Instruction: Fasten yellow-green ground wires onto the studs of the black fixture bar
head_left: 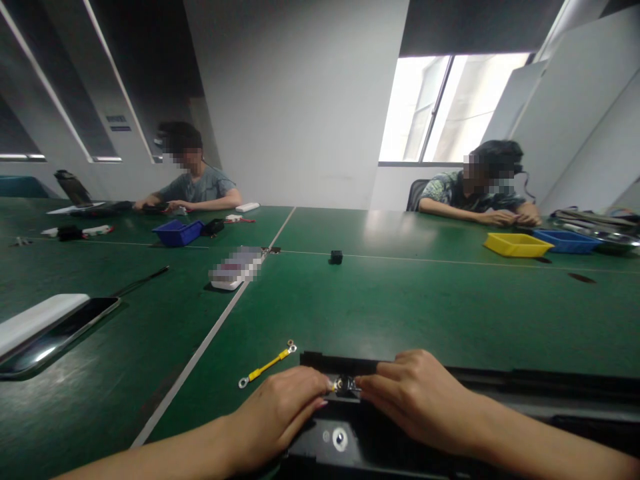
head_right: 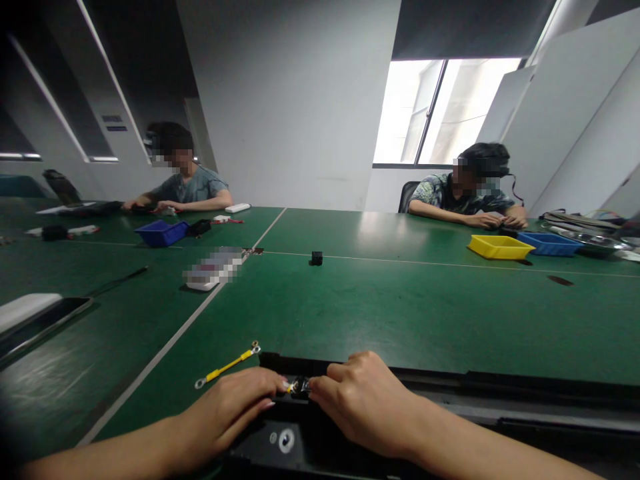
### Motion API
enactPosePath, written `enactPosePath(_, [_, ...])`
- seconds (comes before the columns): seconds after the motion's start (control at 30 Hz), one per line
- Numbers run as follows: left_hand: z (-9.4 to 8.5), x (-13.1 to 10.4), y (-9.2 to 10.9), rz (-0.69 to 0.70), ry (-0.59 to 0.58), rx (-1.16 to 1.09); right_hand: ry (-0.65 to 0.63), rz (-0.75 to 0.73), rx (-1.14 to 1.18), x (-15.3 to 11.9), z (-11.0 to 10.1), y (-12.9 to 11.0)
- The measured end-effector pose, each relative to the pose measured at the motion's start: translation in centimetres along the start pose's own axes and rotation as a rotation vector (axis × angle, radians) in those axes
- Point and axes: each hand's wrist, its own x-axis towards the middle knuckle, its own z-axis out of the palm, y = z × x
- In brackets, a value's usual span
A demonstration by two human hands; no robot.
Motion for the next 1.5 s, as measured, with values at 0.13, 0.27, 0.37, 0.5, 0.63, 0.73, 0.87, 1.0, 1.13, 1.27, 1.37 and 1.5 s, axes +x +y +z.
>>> enactPosePath(0.13, [-0.1, 0.0, 0.1, -0.009, -0.003, -0.004, 0.018, -0.004, -0.027, 0.0, 0.0, 0.1])
enactPosePath(0.27, [-0.1, 0.0, 0.1, -0.013, -0.001, -0.008, 0.044, -0.024, -0.036, -0.2, 0.0, 0.2])
enactPosePath(0.37, [0.0, 0.0, 0.1, -0.010, -0.003, -0.013, 0.079, -0.049, -0.053, -0.3, -0.2, 0.3])
enactPosePath(0.5, [0.0, -0.1, -0.1, -0.011, -0.009, -0.016, 0.113, -0.086, -0.086, -0.3, -0.7, 0.7])
enactPosePath(0.63, [0.0, -0.1, -0.1, -0.012, -0.007, -0.009, 0.098, -0.133, -0.108, -0.4, -1.3, 1.4])
enactPosePath(0.73, [0.0, 0.0, 0.0, -0.006, 0.005, 0.003, 0.065, -0.143, -0.094, -0.4, -1.3, 2.0])
enactPosePath(0.87, [0.0, 0.0, 0.0, -0.015, 0.007, -0.002, 0.017, -0.141, -0.068, -0.3, -1.2, 2.6])
enactPosePath(1.0, [-0.1, 0.0, 0.0, -0.021, -0.008, -0.012, 0.007, -0.148, -0.051, -0.3, -1.3, 3.0])
enactPosePath(1.13, [-0.2, 0.0, 0.0, -0.023, -0.002, -0.019, -0.009, -0.168, -0.009, -0.2, -1.2, 3.2])
enactPosePath(1.27, [-0.1, 0.0, 0.0, -0.021, 0.001, -0.014, -0.024, -0.139, -0.020, 0.0, -1.2, 3.1])
enactPosePath(1.37, [-0.1, -0.1, 0.0, -0.032, -0.006, -0.021, -0.037, -0.141, -0.013, 0.1, -1.2, 3.1])
enactPosePath(1.5, [0.0, -0.1, -0.1, -0.026, -0.010, -0.012, -0.035, -0.158, 0.012, 0.1, -1.2, 3.1])
